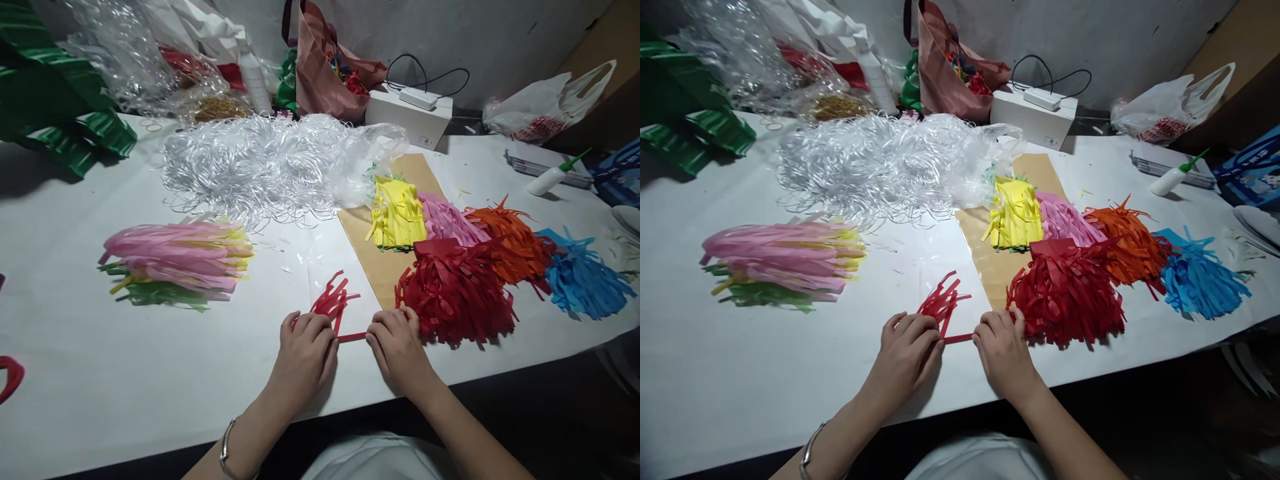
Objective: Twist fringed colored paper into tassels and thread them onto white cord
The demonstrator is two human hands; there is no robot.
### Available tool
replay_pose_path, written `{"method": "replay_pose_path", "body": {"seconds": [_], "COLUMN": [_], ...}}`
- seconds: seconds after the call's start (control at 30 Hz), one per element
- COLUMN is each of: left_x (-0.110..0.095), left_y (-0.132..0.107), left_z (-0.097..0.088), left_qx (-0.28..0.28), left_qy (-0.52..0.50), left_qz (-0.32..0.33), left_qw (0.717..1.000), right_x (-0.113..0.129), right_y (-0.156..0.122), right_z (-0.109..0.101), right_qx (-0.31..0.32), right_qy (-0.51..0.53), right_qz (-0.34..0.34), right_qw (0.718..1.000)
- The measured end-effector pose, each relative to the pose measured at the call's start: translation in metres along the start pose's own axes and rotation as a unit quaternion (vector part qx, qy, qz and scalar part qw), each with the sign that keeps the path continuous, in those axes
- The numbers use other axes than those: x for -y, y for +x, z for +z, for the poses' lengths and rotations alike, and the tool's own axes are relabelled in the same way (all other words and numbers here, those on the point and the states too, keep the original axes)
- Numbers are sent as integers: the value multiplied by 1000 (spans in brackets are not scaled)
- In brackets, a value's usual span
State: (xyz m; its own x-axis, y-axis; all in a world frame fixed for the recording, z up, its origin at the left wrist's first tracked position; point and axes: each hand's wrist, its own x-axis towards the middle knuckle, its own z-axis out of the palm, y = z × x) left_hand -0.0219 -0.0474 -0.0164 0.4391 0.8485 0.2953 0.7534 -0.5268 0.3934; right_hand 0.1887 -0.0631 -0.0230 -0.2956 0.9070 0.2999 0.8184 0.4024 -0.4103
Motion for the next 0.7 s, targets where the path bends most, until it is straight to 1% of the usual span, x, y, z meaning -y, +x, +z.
{"method": "replay_pose_path", "body": {"seconds": [0.17, 0.23, 0.3, 0.37, 0.43, 0.5, 0.63, 0.7], "left_x": [-12, -15, -15, -13, -11, -9, -7, -5], "left_y": [10, 13, 14, 13, 11, 9, 13, 17], "left_z": [0, 1, 1, 1, 2, 4, 8, 11], "left_qx": [38, 49, 49, 42, 33, 25, 28, 43], "left_qy": [48, 80, 99, 100, 97, 102, 106, 69], "left_qz": [-57, -65, -51, -7, 37, 61, 85, 60], "left_qw": [996, 994, 993, 994, 994, 993, 990, 995], "right_x": [7, 8, 8, 9, 9, 9, 10, 10], "right_y": [2, 2, 2, 1, 1, 0, 3, 6], "right_z": [4, 5, 5, 6, 8, 9, 9, 10], "right_qx": [-28, -43, -51, -45, -33, -21, 5, 1], "right_qy": [-5, -4, -3, -9, -25, -42, -59, -72], "right_qz": [59, 71, 69, 39, -9, -48, -77, -84], "right_qw": [998, 997, 996, 998, 999, 998, 995, 994]}}
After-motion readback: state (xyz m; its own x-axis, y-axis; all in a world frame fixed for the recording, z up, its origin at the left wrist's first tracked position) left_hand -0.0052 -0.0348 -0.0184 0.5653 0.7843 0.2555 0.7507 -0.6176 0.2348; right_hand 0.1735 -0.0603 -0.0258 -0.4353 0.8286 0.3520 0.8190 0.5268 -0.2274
